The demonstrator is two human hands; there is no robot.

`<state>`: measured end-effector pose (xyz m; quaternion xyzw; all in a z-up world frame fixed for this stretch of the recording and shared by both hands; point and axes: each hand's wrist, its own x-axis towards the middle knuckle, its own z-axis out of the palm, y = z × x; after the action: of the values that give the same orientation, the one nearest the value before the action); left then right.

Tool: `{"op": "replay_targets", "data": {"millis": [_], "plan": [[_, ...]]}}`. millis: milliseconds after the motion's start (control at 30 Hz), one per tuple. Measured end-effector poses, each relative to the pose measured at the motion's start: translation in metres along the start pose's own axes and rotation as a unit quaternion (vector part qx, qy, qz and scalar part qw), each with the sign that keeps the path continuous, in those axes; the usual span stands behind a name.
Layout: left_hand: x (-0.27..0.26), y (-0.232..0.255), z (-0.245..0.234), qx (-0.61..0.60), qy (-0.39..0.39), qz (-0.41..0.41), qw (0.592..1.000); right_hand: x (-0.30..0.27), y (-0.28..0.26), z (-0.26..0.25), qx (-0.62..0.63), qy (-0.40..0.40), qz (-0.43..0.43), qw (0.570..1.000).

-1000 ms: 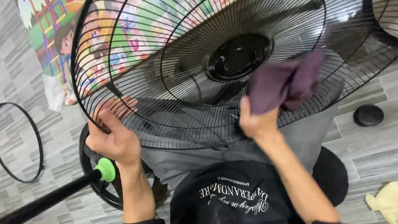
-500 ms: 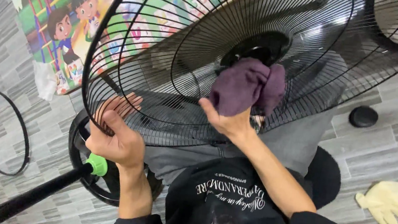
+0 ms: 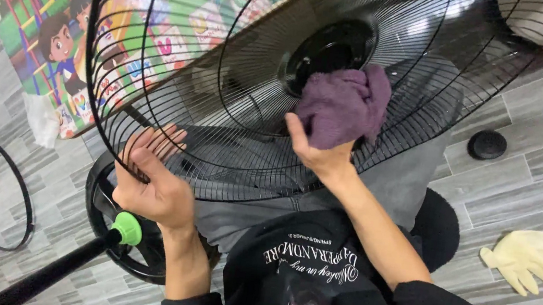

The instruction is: Cleaning a fan grill using a cloth and a brush to remove dust from the wires and crevices.

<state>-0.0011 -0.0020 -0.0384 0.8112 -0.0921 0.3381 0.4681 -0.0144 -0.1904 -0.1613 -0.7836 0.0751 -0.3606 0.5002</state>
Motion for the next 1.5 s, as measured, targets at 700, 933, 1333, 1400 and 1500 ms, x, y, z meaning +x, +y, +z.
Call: {"op": "replay_targets", "data": {"millis": [700,933,1333,1400,1500], "plan": [[-0.006,0.029,-0.010,0.081,-0.040,-0.080,0.993,0.076,0.042,-0.086,-0.368,-0.163,-0.295,0.867],[-0.005,0.046,-0.007,0.117,-0.056,-0.054,0.990,0.081,0.027,-0.089,-0.408,-0.186,-0.297,0.843],[-0.004,0.045,-0.010,0.064,-0.048,-0.070,0.994,0.068,-0.013,-0.063,0.337,-0.297,0.171,0.877],[-0.005,0.047,-0.008,0.057,-0.044,-0.081,0.994,0.076,-0.015,-0.071,-0.035,-0.195,-0.110,0.974],[-0.009,0.052,-0.010,0.072,-0.044,-0.066,0.994,0.066,0.001,-0.080,-0.227,-0.105,-0.190,0.949]]}}
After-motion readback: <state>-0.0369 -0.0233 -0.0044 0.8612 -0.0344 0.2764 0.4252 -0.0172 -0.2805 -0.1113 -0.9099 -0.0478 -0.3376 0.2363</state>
